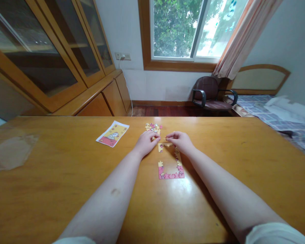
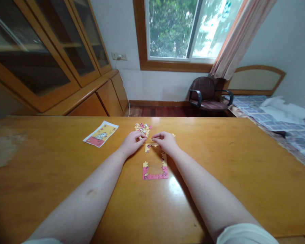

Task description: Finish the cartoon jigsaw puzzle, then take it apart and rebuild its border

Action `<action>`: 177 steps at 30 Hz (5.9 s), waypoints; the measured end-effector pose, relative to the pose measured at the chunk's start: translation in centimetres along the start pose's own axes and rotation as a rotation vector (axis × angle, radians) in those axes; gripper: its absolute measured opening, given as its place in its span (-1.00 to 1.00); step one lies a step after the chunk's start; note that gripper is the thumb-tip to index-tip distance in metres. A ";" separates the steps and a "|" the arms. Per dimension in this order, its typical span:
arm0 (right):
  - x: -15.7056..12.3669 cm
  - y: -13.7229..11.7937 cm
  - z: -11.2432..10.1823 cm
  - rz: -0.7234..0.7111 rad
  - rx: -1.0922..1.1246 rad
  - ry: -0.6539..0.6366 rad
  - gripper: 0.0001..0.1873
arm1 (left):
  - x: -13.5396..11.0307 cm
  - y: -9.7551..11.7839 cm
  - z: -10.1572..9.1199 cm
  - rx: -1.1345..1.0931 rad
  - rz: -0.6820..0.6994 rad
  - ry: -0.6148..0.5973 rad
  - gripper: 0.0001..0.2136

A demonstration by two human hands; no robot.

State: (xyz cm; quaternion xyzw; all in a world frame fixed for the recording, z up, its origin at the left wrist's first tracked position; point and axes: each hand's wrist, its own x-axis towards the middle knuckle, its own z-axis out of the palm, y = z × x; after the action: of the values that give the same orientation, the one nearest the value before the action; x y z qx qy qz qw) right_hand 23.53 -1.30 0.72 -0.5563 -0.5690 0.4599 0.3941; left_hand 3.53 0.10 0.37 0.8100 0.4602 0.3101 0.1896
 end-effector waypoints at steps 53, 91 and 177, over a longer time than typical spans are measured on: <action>-1.7 -0.5 0.2 -0.426 -0.850 -0.400 -0.83 | -0.4 0.0 0.1 0.142 0.015 -0.126 -0.88; -2.3 -1.3 0.7 -0.503 -0.909 -0.449 -0.78 | -0.5 -0.4 0.6 0.122 0.002 -0.166 -0.88; 1.1 -0.8 -5.3 -0.022 -1.105 -0.061 -0.82 | -0.5 -0.1 0.2 0.130 0.037 -0.199 -0.83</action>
State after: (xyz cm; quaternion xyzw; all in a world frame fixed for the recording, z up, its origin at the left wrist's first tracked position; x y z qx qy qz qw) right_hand 28.35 0.25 2.80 -0.6607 -0.7426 0.1049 0.0317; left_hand 3.42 -0.27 0.06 0.8558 0.4431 0.2010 0.1755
